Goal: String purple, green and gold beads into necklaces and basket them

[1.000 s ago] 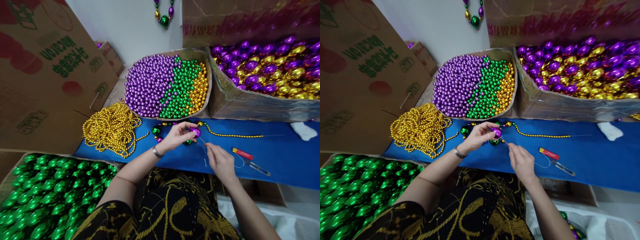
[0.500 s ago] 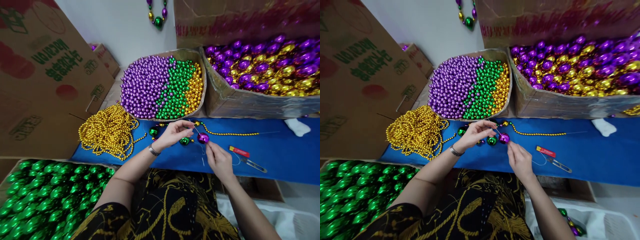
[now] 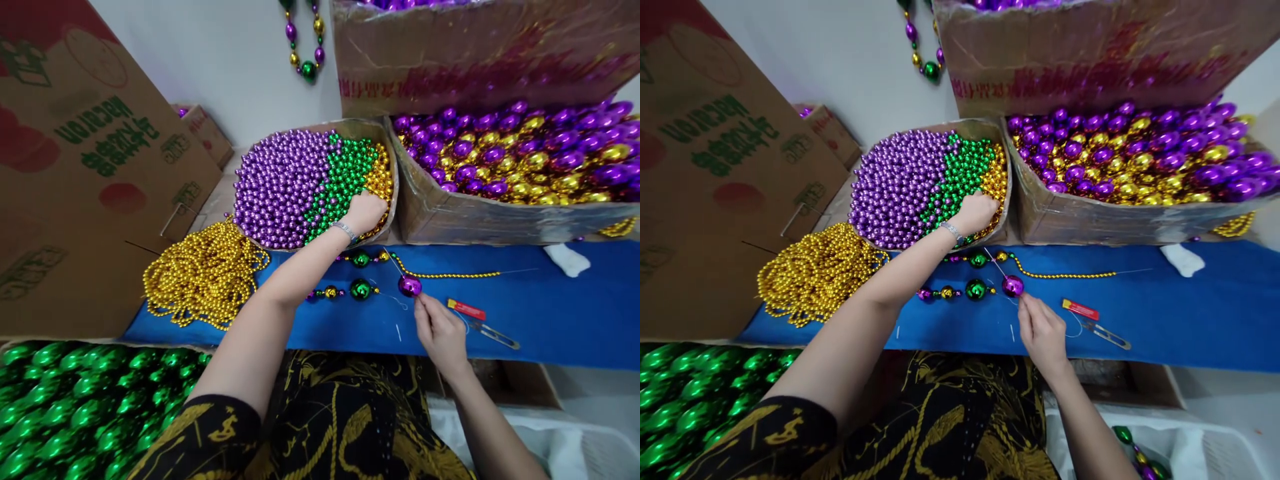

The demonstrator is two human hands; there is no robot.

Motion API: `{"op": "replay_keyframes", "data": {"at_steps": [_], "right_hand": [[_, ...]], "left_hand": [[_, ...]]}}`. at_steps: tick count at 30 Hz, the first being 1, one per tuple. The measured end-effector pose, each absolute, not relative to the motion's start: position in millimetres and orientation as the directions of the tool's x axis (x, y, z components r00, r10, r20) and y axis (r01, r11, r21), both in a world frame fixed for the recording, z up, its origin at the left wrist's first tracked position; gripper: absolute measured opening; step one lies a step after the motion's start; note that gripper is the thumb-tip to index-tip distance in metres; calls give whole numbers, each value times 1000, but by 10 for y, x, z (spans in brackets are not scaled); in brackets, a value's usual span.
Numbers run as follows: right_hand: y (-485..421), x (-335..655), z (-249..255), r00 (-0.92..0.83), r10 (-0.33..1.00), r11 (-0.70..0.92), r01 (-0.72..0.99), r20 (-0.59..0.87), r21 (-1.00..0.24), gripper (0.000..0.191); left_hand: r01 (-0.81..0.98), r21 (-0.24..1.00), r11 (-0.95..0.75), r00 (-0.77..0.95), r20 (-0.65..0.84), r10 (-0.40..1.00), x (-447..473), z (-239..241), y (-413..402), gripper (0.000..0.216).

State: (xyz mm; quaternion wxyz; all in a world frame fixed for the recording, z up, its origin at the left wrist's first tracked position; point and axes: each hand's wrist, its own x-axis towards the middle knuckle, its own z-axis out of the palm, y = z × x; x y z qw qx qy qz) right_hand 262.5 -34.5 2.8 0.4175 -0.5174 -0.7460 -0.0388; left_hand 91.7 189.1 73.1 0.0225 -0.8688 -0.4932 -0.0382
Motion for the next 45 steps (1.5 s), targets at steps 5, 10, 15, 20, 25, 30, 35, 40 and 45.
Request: {"op": "replay_keyframes", "data": {"at_steps": [5,10,15,20,25,30,35,40,45], "right_hand": [[-346,2644,24,-126,741,467,802,660,-372,20],[-361,2646,37,-126,721,479,802,682,-358,16],[-338,2617,16,-115,720,481,794,684,-373,16],[-311,2566,25,-119,726,480,793,677,-375,18],[-342,2562,52,-106,718,467,806,688,-363,19],[-366,2591,56,-77,737,436,813,671,-386,17],[-344,2565,42,-115,713,474,806,691,-355,16],[-355,2546,2,-145,724,491,795,674,-356,18],[-376,2566,0,-153,735,493,790,661,-365,19]], "left_hand": [[851,7,-525,521,105,847,828,729,1864,29],[814,-3,-581,580,73,812,545,764,1837,24],[751,-55,-658,660,37,750,363,732,1717,24],[782,-61,-620,623,99,776,465,741,1653,29],[755,6,-655,652,91,753,561,755,1726,31],[412,825,-387,407,214,888,476,707,1421,27],[-357,914,193,344,-63,937,454,628,866,22],[-459,846,270,291,-144,946,479,587,681,26],[-439,866,238,286,-117,951,476,600,676,30]]}}
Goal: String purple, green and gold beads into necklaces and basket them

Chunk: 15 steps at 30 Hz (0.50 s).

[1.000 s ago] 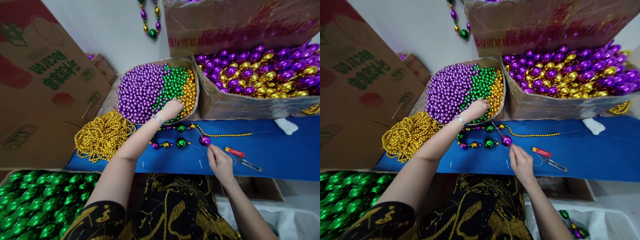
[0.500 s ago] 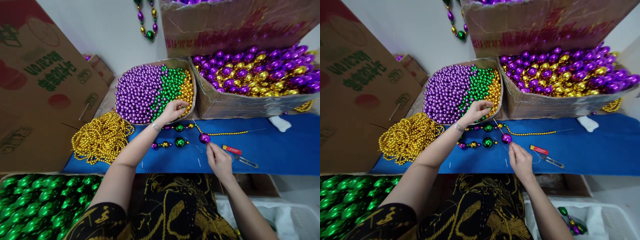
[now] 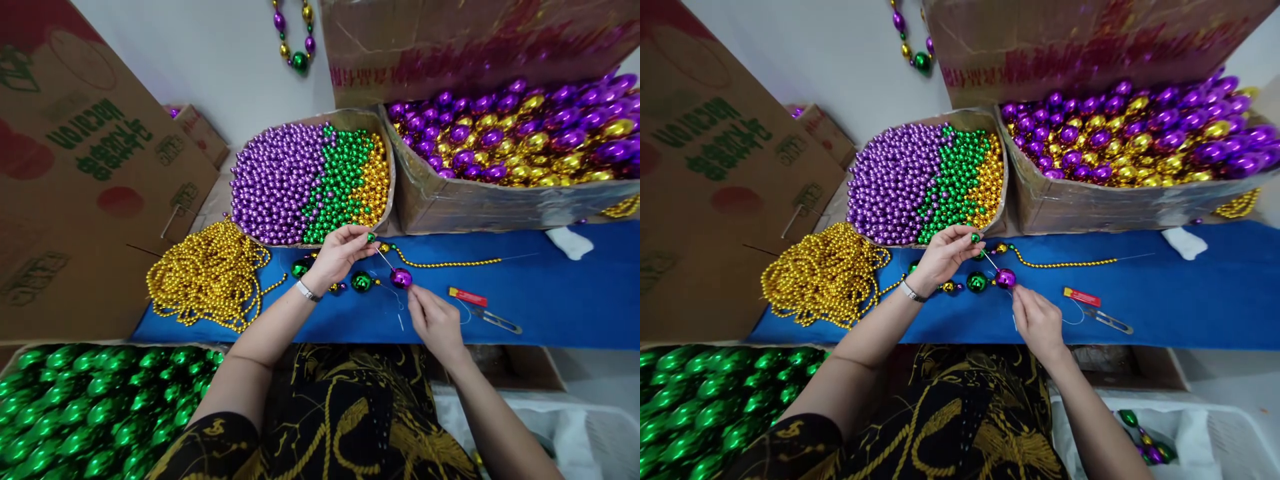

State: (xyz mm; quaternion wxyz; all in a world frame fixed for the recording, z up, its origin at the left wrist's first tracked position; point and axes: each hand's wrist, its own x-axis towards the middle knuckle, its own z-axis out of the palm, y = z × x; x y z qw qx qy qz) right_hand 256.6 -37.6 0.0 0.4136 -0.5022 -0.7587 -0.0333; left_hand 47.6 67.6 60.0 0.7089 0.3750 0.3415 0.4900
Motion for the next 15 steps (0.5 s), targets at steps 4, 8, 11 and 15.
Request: {"op": "replay_keyframes", "data": {"at_steps": [4,8,11,15], "right_hand": [[-378,2589,-7,-153,726,500,787,671,-362,18],[-369,2582,-31,-135,742,473,800,657,-369,17],[-356,2580,-21,-69,785,421,789,616,-447,18],[-346,2662,5,30,796,363,776,605,-516,16]], "left_hand": [[-382,906,180,287,-69,956,477,594,674,29],[-234,972,-25,274,91,958,498,617,620,25],[-144,975,-171,402,216,890,581,745,593,39],[-66,898,-436,434,419,798,907,1067,881,37]]}}
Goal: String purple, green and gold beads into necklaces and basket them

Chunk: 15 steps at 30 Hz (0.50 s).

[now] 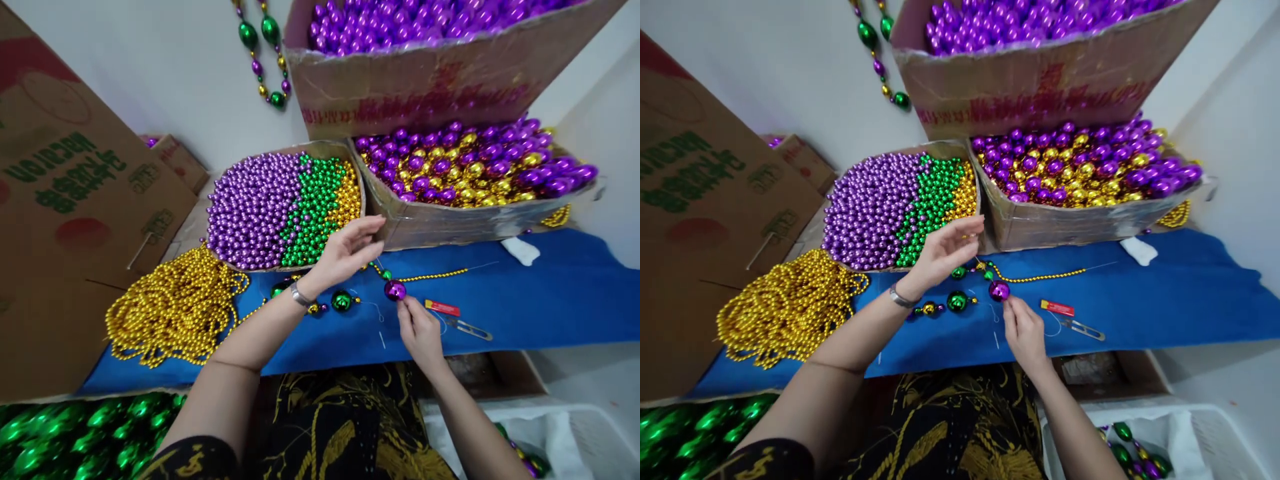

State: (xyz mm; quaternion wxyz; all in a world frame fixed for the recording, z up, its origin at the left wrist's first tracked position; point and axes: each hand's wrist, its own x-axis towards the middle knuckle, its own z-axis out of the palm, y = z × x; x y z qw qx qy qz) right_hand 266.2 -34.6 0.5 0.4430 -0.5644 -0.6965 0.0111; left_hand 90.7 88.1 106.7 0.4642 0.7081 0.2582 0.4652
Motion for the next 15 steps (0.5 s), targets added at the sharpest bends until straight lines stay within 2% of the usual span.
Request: {"op": "replay_keyframes", "data": {"at_steps": [2,4,7,9,11,15], "right_hand": [[-345,2736,4,52,778,363,776,626,-515,15],[-347,2815,-6,62,765,365,777,641,-512,15],[-355,2923,-31,80,759,351,785,646,-510,16],[-363,2982,-55,94,766,336,785,636,-520,16],[-369,3029,-82,107,774,324,779,624,-536,17],[-365,3086,-110,121,783,313,772,611,-553,17]], "left_hand": [[59,808,-586,420,512,749,1187,1244,1227,27],[288,646,-707,489,535,689,1513,1398,1653,25],[656,244,-715,614,379,692,1982,1544,2240,29],[760,26,-650,623,257,739,2222,1578,2495,34],[792,-87,-605,609,186,771,2388,1573,2626,38],[792,-140,-595,610,146,778,2538,1520,2679,40]]}}
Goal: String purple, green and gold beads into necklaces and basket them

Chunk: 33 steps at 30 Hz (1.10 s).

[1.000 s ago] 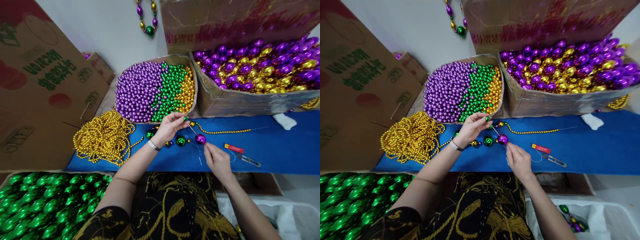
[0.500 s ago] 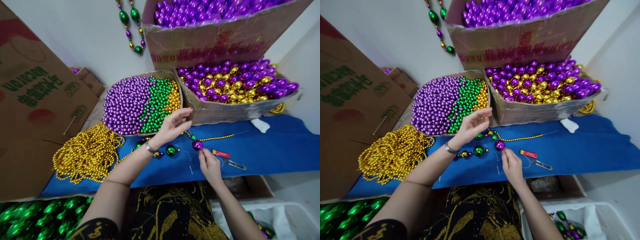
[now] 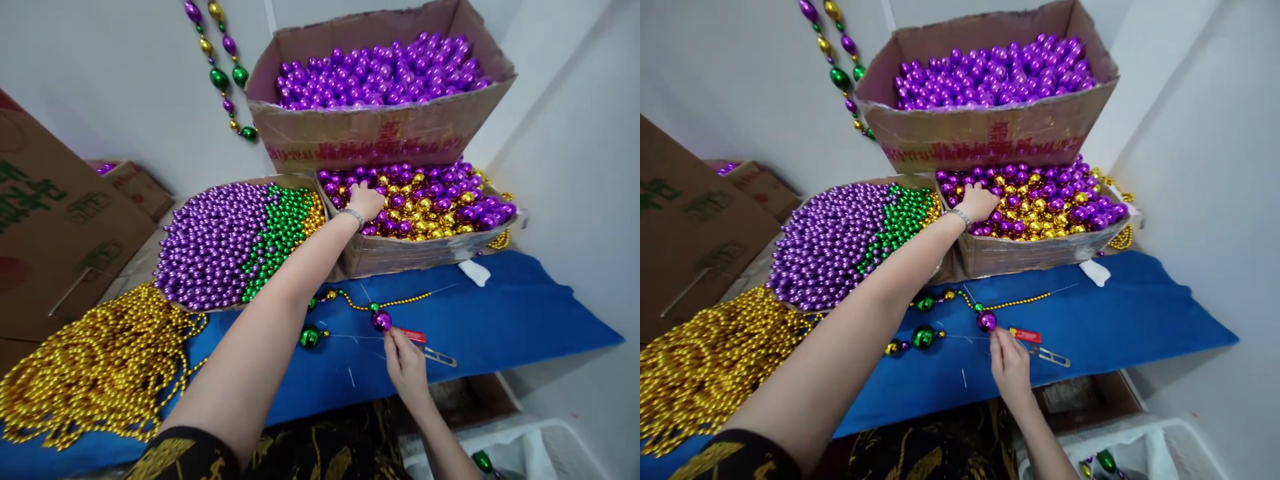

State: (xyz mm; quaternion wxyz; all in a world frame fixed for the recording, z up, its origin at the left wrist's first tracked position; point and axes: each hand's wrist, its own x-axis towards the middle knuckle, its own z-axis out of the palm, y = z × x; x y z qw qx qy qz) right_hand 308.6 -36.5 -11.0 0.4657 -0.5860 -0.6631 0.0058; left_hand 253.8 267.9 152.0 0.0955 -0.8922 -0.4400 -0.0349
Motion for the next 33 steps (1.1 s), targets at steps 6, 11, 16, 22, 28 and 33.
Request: {"op": "replay_keyframes", "data": {"at_steps": [6,11,16,22,28,33], "right_hand": [[-352,3070,-16,105,773,334,771,625,-542,16],[-350,2985,76,101,754,338,788,649,-514,15],[-327,2871,120,54,740,381,788,671,-483,14],[-318,2756,115,-26,755,422,783,655,-456,14],[-328,2674,92,-82,737,467,779,671,-418,13],[-344,2622,99,-118,742,487,772,660,-409,13]], "left_hand": [[709,206,-675,590,352,727,2288,1548,2596,32],[30,903,-430,390,385,836,1629,1512,2011,25],[-419,892,169,436,34,900,1062,1209,1280,27],[-534,775,338,447,-80,891,748,867,929,36],[-544,775,321,406,-91,909,619,803,822,39],[-579,766,279,323,-99,941,608,792,773,28]]}}
